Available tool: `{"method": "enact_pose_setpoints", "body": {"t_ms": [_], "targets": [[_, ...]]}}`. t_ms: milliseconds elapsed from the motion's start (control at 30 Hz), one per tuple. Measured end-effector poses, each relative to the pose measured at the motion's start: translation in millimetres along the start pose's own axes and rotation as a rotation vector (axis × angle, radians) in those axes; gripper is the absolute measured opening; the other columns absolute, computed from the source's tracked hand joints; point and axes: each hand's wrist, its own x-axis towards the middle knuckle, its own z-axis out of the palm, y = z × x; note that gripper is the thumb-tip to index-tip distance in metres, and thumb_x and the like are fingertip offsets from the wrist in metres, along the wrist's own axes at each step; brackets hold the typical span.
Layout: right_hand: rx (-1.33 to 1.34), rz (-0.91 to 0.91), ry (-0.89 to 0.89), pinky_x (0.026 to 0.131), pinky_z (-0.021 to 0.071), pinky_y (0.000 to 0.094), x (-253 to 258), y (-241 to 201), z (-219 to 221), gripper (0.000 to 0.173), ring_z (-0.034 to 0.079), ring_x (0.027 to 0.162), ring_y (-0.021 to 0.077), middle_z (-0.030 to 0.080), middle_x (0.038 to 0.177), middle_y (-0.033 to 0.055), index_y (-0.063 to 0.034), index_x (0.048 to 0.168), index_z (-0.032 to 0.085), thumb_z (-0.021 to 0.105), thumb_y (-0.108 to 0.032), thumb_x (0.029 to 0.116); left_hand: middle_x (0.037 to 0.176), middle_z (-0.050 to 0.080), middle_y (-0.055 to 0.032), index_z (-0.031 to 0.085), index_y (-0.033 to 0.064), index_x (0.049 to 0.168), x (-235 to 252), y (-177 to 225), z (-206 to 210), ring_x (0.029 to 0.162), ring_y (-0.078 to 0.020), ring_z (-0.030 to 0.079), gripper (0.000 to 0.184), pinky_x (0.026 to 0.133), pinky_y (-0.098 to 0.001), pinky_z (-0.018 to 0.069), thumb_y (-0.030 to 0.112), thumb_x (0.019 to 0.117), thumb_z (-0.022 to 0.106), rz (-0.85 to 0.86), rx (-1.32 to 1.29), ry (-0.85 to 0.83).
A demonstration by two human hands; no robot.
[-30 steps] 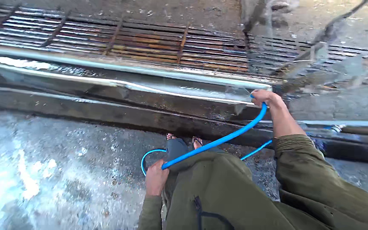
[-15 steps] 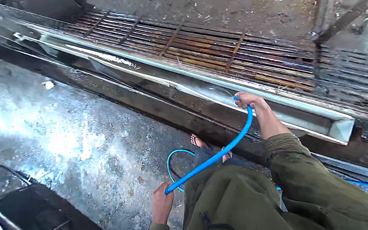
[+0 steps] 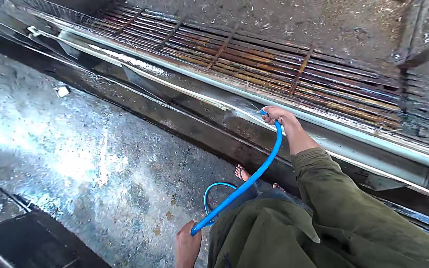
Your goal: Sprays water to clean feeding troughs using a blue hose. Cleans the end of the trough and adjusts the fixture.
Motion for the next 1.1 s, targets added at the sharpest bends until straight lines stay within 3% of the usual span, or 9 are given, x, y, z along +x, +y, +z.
{"method": "enact_pose_setpoints", "body": {"t_ms": [167,267,333,433,533,633,767,933,1100], "targets": [[0.048,0.001,-0.111,0.038,0.0248,0.0153,40.8,-30.1,49.9,0.026,0.031,0.042,0.0001,0.047,0.067,-0.0046,-0.0144,0.102,0.051,0.033,-0.031,0.1127,0.067,0.064,-0.0202,0.066,-0.0049,0.074,22.2,-27.6,-18.4,0.066,-0.0392,0.066,0.023,0.064,-0.0597,0.0496,0.012,0.0889,0.064,0.053,-0.02,0.021],[0.06,-0.018,-0.153,0.037,0.0236,0.0148,53.5,-41.4,71.1,0.027,0.029,0.041,-0.0007,0.046,0.066,-0.0058,-0.0153,0.1,0.05,0.033,-0.032,0.1128,0.067,0.064,-0.0203,0.066,-0.0044,0.073,32.5,-39.9,-21.9,0.066,-0.0391,0.066,0.021,0.063,-0.0595,0.0494,0.011,0.0879,0.064,0.048,-0.036,0.039],[0.032,-0.011,-0.103,0.038,0.025,0.0154,57.9,-37.1,69.1,0.027,0.03,0.042,0.0002,0.047,0.068,-0.005,-0.0148,0.102,0.05,0.032,-0.032,0.1129,0.068,0.065,-0.0202,0.066,-0.0036,0.074,42.2,-45.9,-24.3,0.066,-0.0393,0.066,0.02,0.063,-0.0599,0.049,0.011,0.0877,0.063,0.027,-0.033,0.045],[-0.085,0.047,0.114,0.04,0.0297,0.0187,43.8,-12.0,36.0,0.029,0.033,0.044,0.0035,0.046,0.069,-0.0023,-0.01,0.11,0.051,0.029,-0.029,0.1135,0.073,0.067,-0.0215,0.069,-0.0039,0.079,66.6,-41.7,-27.5,0.071,-0.0419,0.068,0.018,0.066,-0.0621,0.0506,0.01,0.089,0.066,0.02,-0.048,0.041],[-0.134,0.136,0.302,0.04,0.03,0.0187,9.4,3.3,7.9,0.032,0.031,0.04,0.0034,0.038,0.057,-0.0052,-0.0112,0.091,0.05,0.031,-0.027,0.1118,0.08,0.072,-0.0217,0.073,-0.003,0.084,99.8,-35.1,-30.8,0.078,-0.0427,0.071,0.014,0.071,-0.0636,0.0539,0.009,0.088,0.069,0.1,-0.11,0.084],[-0.023,0.163,0.28,0.038,0.0265,0.015,-5.2,-13.3,15.4,0.034,0.029,0.039,0.0008,0.037,0.056,-0.0071,-0.0132,0.086,0.046,0.027,-0.024,0.1129,0.079,0.072,-0.0189,0.074,-0.0011,0.082,131.0,-38.1,-34.8,0.075,-0.0398,0.072,0.011,0.066,-0.0614,0.0551,0.009,0.0837,0.07,0.211,-0.153,0.204],[0.045,0.1,0.183,0.037,0.0257,0.0141,28.6,-52.8,62.3,0.036,0.03,0.039,0.0002,0.04,0.058,-0.0066,-0.0127,0.089,0.047,0.026,-0.027,0.114,0.079,0.072,-0.0192,0.073,-0.0015,0.081,174.3,-64.1,-61.6,0.075,-0.041,0.071,0.01,0.067,-0.062,0.0542,0.007,0.0822,0.07,0.223,-0.165,0.268],[0.024,0.063,0.167,0.038,0.0272,0.0144,87.4,-119.6,152.9,0.029,0.032,0.041,0.0,0.043,0.062,-0.0055,-0.0121,0.096,0.05,0.031,-0.027,0.1133,0.079,0.072,-0.0195,0.072,-0.0022,0.081,235.4,-112.7,-110.2,0.074,-0.0401,0.071,0.01,0.065,-0.0614,0.0541,0.006,0.0837,0.068,0.182,-0.155,0.277],[-0.045,0.009,0.083,0.04,0.0291,0.0161,146.3,-174.0,220.9,0.027,0.035,0.044,0.0016,0.047,0.069,-0.0031,-0.0118,0.112,0.052,0.031,-0.03,0.1138,0.079,0.071,-0.021,0.073,-0.0038,0.083,283.9,-159.6,-164.2,0.075,-0.0426,0.07,0.009,0.067,-0.0625,0.0536,0.005,0.0835,0.069,0.142,-0.154,0.277]]}}
